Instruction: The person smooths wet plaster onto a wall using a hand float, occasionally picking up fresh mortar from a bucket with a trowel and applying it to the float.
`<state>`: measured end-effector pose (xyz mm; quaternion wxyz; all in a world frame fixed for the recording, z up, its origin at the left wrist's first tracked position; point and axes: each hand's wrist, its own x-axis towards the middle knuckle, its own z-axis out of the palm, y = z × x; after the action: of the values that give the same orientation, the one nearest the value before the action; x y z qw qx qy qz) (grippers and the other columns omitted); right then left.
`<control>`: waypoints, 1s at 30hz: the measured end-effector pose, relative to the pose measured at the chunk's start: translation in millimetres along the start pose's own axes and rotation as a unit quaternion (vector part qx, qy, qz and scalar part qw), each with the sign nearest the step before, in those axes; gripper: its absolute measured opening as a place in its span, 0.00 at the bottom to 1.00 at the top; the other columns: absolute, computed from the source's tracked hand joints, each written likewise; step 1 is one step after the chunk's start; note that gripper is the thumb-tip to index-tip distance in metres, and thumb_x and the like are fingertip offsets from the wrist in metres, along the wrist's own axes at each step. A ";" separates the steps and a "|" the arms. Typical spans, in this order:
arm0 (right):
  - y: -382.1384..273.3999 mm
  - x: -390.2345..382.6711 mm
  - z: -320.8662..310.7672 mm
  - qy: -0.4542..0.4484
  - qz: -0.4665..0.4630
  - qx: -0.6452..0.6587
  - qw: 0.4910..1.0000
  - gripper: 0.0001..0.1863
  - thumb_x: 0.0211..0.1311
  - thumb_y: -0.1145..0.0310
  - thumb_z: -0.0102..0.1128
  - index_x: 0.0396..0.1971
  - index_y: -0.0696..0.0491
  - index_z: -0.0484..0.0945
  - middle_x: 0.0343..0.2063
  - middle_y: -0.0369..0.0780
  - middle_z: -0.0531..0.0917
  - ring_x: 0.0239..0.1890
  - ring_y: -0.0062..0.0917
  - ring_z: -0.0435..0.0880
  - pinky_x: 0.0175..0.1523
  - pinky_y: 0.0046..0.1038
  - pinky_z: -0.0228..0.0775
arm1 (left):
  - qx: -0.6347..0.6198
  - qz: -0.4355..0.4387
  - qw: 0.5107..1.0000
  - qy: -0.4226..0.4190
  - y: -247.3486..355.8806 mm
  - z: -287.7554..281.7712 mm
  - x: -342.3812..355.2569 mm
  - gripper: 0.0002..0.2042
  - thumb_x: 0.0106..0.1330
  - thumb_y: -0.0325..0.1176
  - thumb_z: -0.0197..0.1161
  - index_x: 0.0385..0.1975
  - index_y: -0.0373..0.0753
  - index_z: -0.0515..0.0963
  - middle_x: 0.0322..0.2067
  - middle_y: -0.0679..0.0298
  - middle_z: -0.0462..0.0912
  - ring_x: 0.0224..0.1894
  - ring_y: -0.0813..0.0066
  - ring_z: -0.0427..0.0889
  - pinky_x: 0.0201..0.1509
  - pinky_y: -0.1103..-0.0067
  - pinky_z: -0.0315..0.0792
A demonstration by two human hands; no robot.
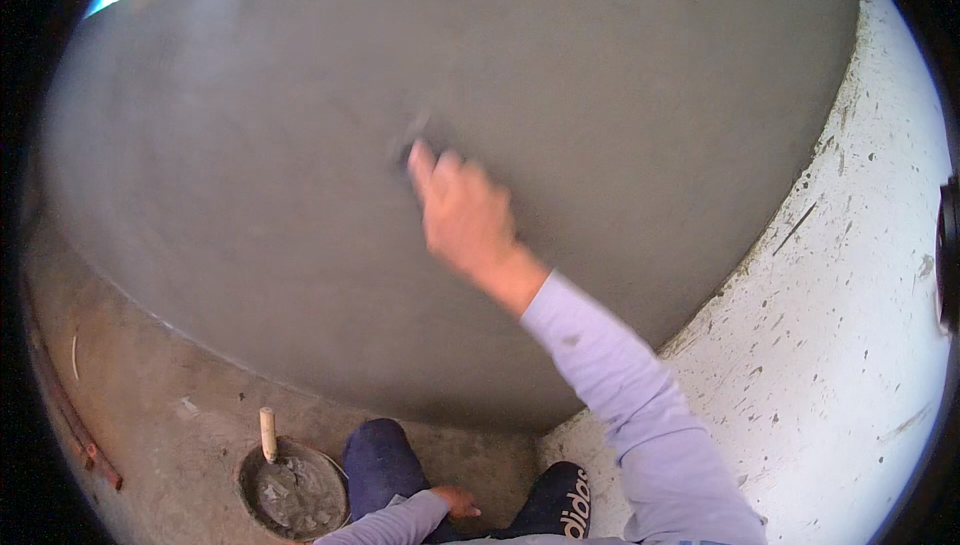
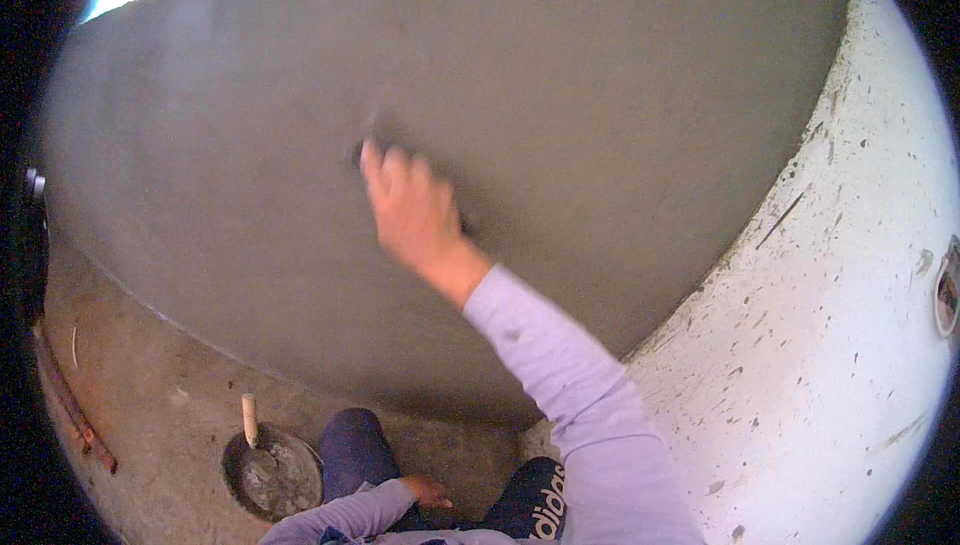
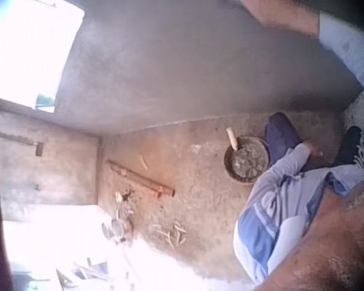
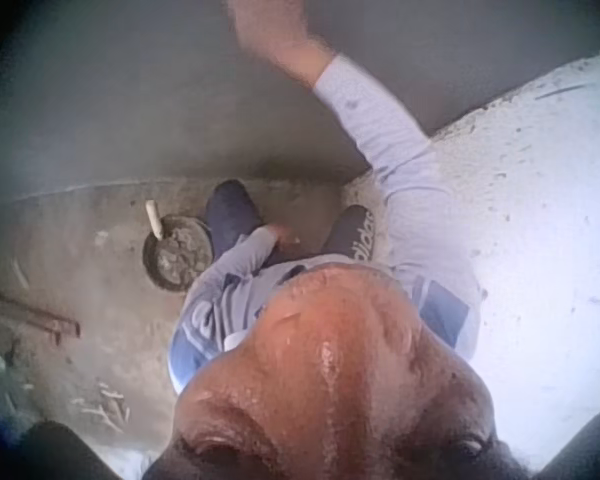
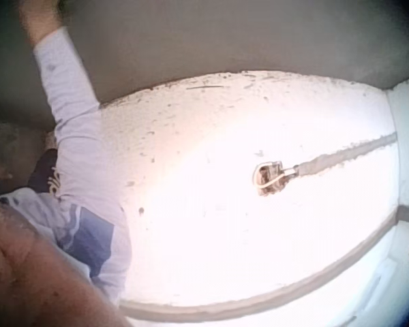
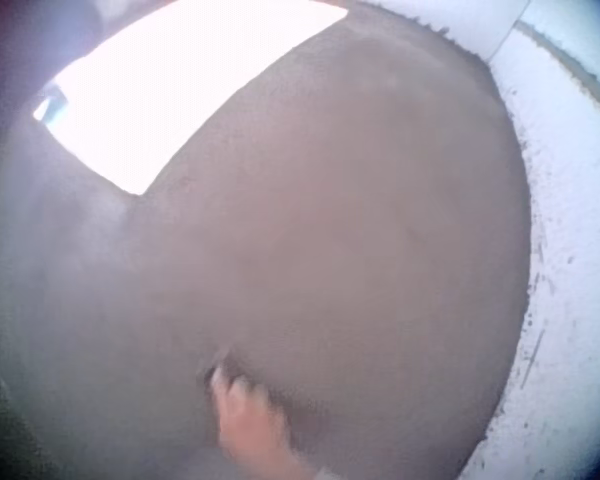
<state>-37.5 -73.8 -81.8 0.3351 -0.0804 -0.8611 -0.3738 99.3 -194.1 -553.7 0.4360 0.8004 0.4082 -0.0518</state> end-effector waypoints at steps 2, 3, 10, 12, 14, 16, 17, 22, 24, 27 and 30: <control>-23.6 -73.9 22.6 -0.146 -0.070 0.106 0.981 0.28 0.58 0.71 0.56 0.62 0.55 0.69 0.33 0.42 0.74 0.34 0.32 0.77 0.29 0.35 0.76 | 0.030 -0.019 0.999 -0.026 2.9 -0.6 15.0 0.32 0.70 0.62 0.41 0.61 0.43 0.72 0.61 0.51 0.72 0.64 0.48 0.69 0.67 0.58 0.62; -21.2 -98.5 27.0 -0.190 -0.110 0.161 0.962 0.29 0.56 0.69 0.59 0.61 0.55 0.70 0.30 0.42 0.73 0.35 0.32 0.78 0.30 0.34 0.77 | 0.053 -0.026 0.997 -0.041 4.9 -3.6 19.8 0.34 0.70 0.64 0.40 0.61 0.42 0.72 0.61 0.51 0.72 0.65 0.48 0.68 0.68 0.57 0.61; 222.9 35.5 -152.8 0.261 0.128 -0.094 0.952 0.31 0.61 0.57 0.61 0.58 0.62 0.71 0.59 0.52 0.74 0.61 0.46 0.73 0.64 0.39 0.64 | -0.029 -0.025 0.999 -0.018 -1.9 -5.0 -9.0 0.34 0.71 0.61 0.42 0.65 0.39 0.66 0.65 0.52 0.67 0.68 0.51 0.64 0.70 0.60 0.58; 316.1 78.8 -215.2 0.254 0.148 -0.216 0.931 0.30 0.60 0.52 0.61 0.55 0.59 0.75 0.52 0.53 0.78 0.57 0.45 0.76 0.62 0.39 0.66 | -0.039 -0.014 0.998 -0.051 -8.0 5.4 12.9 0.34 0.71 0.61 0.41 0.66 0.41 0.66 0.66 0.53 0.66 0.68 0.52 0.64 0.70 0.60 0.58; 325.0 104.8 -238.1 0.180 0.234 -0.188 0.937 0.22 0.61 0.61 0.56 0.51 0.57 0.78 0.50 0.52 0.80 0.54 0.47 0.77 0.58 0.41 0.69 | -0.061 -0.015 0.997 -0.049 -18.0 15.9 26.3 0.33 0.71 0.61 0.41 0.66 0.42 0.66 0.66 0.54 0.67 0.68 0.52 0.64 0.70 0.59 0.58; 314.5 98.1 -212.4 0.198 0.214 -0.124 0.949 0.22 0.61 0.60 0.57 0.51 0.57 0.78 0.50 0.51 0.80 0.55 0.46 0.77 0.59 0.40 0.68 | -0.073 -0.019 0.996 -0.046 -22.3 18.8 32.5 0.33 0.71 0.61 0.40 0.66 0.43 0.66 0.66 0.54 0.67 0.68 0.52 0.64 0.70 0.59 0.57; 303.2 93.5 -193.4 0.206 0.205 -0.091 0.953 0.22 0.60 0.59 0.58 0.50 0.57 0.78 0.51 0.51 0.80 0.55 0.45 0.77 0.60 0.40 0.68 | -0.073 -0.020 0.996 -0.042 -22.7 17.9 35.4 0.33 0.71 0.61 0.40 0.66 0.44 0.66 0.66 0.55 0.67 0.68 0.52 0.64 0.70 0.59 0.57; 87.8 -70.0 -39.4 0.016 0.068 -0.090 0.993 0.21 0.59 0.71 0.54 0.52 0.61 0.72 0.36 0.48 0.78 0.39 0.39 0.78 0.38 0.39 0.73 | -0.032 -0.067 0.997 -0.022 -13.4 7.8 4.8 0.32 0.72 0.61 0.39 0.66 0.45 0.66 0.66 0.55 0.67 0.68 0.52 0.64 0.71 0.60 0.57; 50.6 -167.8 -7.0 -0.073 -0.022 0.110 0.991 0.21 0.57 0.69 0.56 0.50 0.61 0.74 0.31 0.47 0.76 0.37 0.40 0.77 0.38 0.40 0.71 | -0.004 -0.053 0.997 -0.048 9.9 -3.1 8.2 0.31 0.72 0.61 0.38 0.66 0.46 0.66 0.66 0.55 0.67 0.68 0.53 0.64 0.71 0.60 0.57; 63.6 -167.6 -51.6 -0.165 0.063 0.113 0.978 0.20 0.54 0.69 0.59 0.48 0.60 0.75 0.32 0.47 0.76 0.38 0.41 0.76 0.40 0.43 0.70 | -0.004 -0.073 0.997 -0.023 5.6 -8.3 -10.5 0.31 0.72 0.60 0.39 0.65 0.44 0.67 0.65 0.55 0.68 0.68 0.53 0.64 0.71 0.61 0.57; 189.7 -94.9 -137.9 0.131 0.185 -0.032 0.973 0.21 0.56 0.65 0.62 0.48 0.59 0.75 0.41 0.52 0.77 0.47 0.47 0.75 0.53 0.43 0.67 | -0.026 -0.050 0.998 -0.015 7.0 -10.2 -34.2 0.31 0.72 0.59 0.40 0.63 0.42 0.70 0.63 0.54 0.70 0.66 0.52 0.67 0.69 0.61 0.59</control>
<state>179.9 -25.1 38.1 0.5059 -0.1994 -0.7673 -0.3400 78.8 -209.3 -527.8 0.4596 0.7666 0.4423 -0.0744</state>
